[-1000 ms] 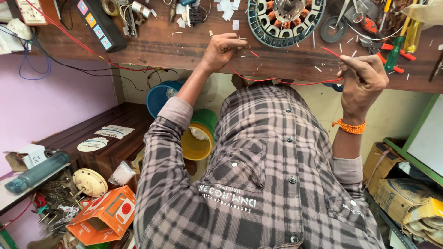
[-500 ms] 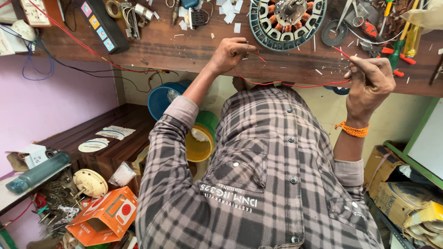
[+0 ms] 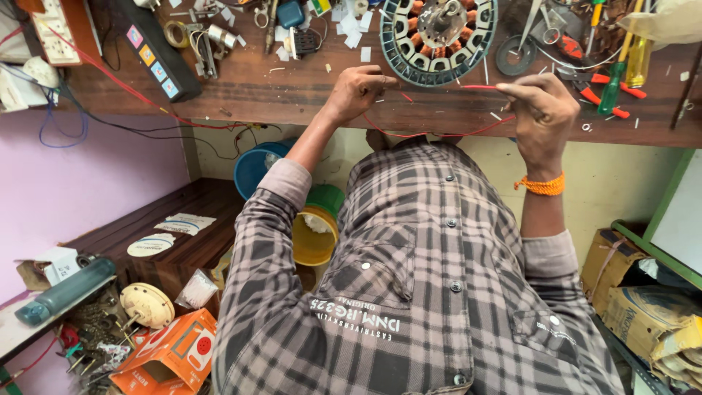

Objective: The person works at a cluttered repair bench on an electric motor stator, using a screwdriver to pry and adjust components inside the housing, then handling copper windings and small parts by hand. They pick up a red wire, position it around the stator, and use scissors and pliers on small components while fitting parts into the motor housing.

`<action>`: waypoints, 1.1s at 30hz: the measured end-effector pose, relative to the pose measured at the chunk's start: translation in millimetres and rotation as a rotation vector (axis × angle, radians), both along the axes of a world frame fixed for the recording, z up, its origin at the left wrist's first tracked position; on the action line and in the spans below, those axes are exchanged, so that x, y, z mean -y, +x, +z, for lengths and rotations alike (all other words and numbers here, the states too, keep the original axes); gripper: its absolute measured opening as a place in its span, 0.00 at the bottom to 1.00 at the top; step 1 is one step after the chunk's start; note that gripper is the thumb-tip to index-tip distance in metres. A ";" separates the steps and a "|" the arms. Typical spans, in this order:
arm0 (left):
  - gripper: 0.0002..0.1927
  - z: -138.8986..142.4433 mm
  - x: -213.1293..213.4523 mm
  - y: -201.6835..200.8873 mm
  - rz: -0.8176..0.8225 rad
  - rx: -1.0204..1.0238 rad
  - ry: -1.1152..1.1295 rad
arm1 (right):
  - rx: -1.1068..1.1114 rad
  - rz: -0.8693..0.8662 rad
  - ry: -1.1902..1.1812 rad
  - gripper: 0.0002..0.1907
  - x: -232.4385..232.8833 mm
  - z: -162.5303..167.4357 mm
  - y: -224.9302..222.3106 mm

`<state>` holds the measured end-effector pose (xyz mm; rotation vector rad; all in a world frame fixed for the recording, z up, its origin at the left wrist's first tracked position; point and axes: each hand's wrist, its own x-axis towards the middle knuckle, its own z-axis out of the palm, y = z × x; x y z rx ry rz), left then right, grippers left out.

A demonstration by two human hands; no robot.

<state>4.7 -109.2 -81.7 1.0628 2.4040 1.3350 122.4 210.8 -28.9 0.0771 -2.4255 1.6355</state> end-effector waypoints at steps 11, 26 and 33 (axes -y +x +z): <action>0.23 -2.7 -1.8 -1.0 -0.003 0.048 -0.010 | 0.046 -0.005 -0.041 0.10 1.3 -22.6 -17.3; 0.21 -2.9 -0.6 -1.0 0.015 0.000 -0.012 | -0.002 0.030 0.040 0.14 0.2 -29.7 -16.4; 0.21 -1.6 0.5 0.1 0.044 -0.014 -0.003 | 0.008 0.021 0.014 0.14 3.2 -24.0 -14.3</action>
